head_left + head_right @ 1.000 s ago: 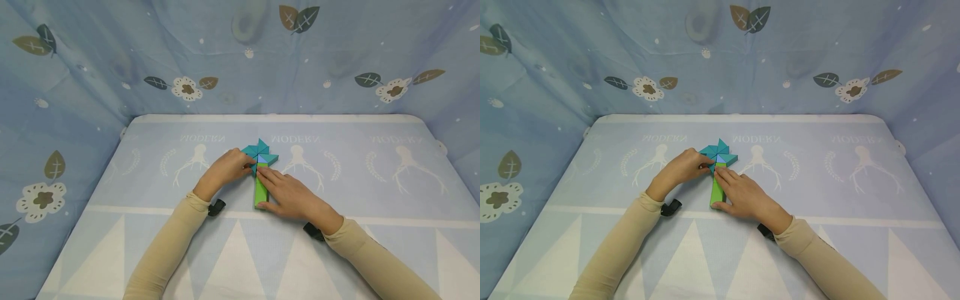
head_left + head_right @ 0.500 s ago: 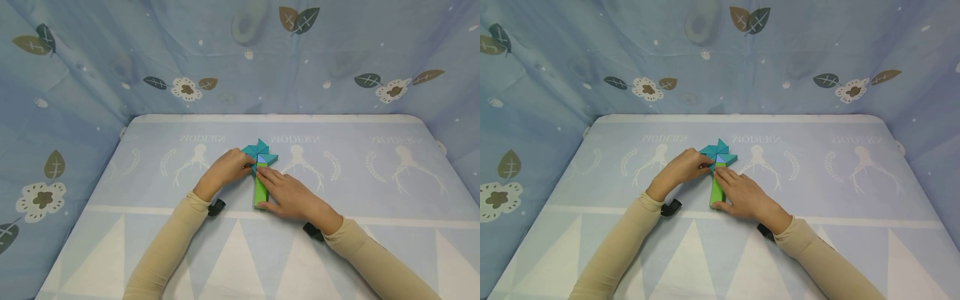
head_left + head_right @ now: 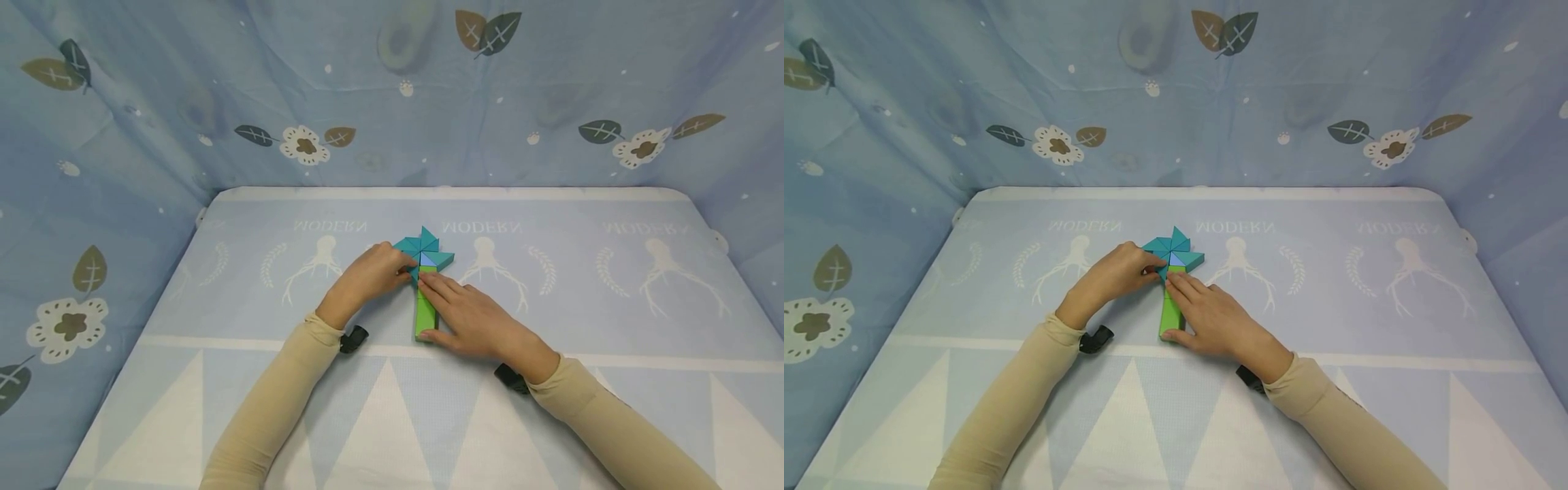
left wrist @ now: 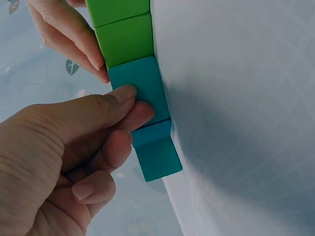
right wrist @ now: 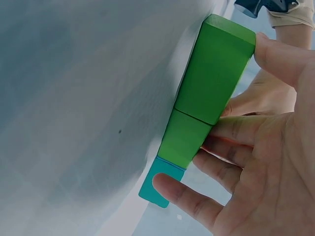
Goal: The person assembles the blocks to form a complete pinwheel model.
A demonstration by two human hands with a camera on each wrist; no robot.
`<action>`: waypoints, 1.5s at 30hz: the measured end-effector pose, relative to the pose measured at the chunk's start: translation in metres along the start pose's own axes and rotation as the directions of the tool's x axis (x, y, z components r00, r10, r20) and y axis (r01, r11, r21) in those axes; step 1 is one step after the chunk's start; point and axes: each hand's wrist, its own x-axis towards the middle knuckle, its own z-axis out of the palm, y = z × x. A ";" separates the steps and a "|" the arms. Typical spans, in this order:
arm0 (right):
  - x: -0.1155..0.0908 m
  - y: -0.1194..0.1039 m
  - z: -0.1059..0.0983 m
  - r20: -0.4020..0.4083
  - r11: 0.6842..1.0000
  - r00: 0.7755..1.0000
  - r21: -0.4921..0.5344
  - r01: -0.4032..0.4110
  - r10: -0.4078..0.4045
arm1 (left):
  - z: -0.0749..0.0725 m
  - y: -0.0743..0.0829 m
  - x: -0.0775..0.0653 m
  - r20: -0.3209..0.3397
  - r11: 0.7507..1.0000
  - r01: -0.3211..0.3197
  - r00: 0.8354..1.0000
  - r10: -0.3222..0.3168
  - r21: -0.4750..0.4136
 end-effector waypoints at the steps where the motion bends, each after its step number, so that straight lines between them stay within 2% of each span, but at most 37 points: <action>1: 0.000 0.000 0.000 -0.001 1.000 1.000 0.001 0.001 -0.001 | 0.000 0.000 0.000 0.000 1.000 -0.001 1.000 0.001 -0.001; 12: 0.000 0.000 0.004 0.008 1.000 1.000 0.020 -0.001 0.001 | 0.003 -0.002 -0.002 -0.024 0.999 -0.048 0.999 0.048 0.018; 20: -0.003 0.000 0.005 0.015 0.998 1.000 0.055 0.004 -0.005 | 0.006 -0.001 -0.002 -0.027 0.999 -0.049 0.998 0.049 0.000; 28: -0.001 0.001 0.005 -0.005 0.999 1.000 0.033 0.011 -0.011 | 0.004 -0.002 -0.002 -0.033 0.999 -0.047 0.998 0.048 0.016; 45: 0.000 0.001 0.002 0.007 0.999 1.000 0.033 0.007 -0.007 | 0.003 -0.002 -0.001 -0.023 0.999 -0.039 0.999 0.039 0.009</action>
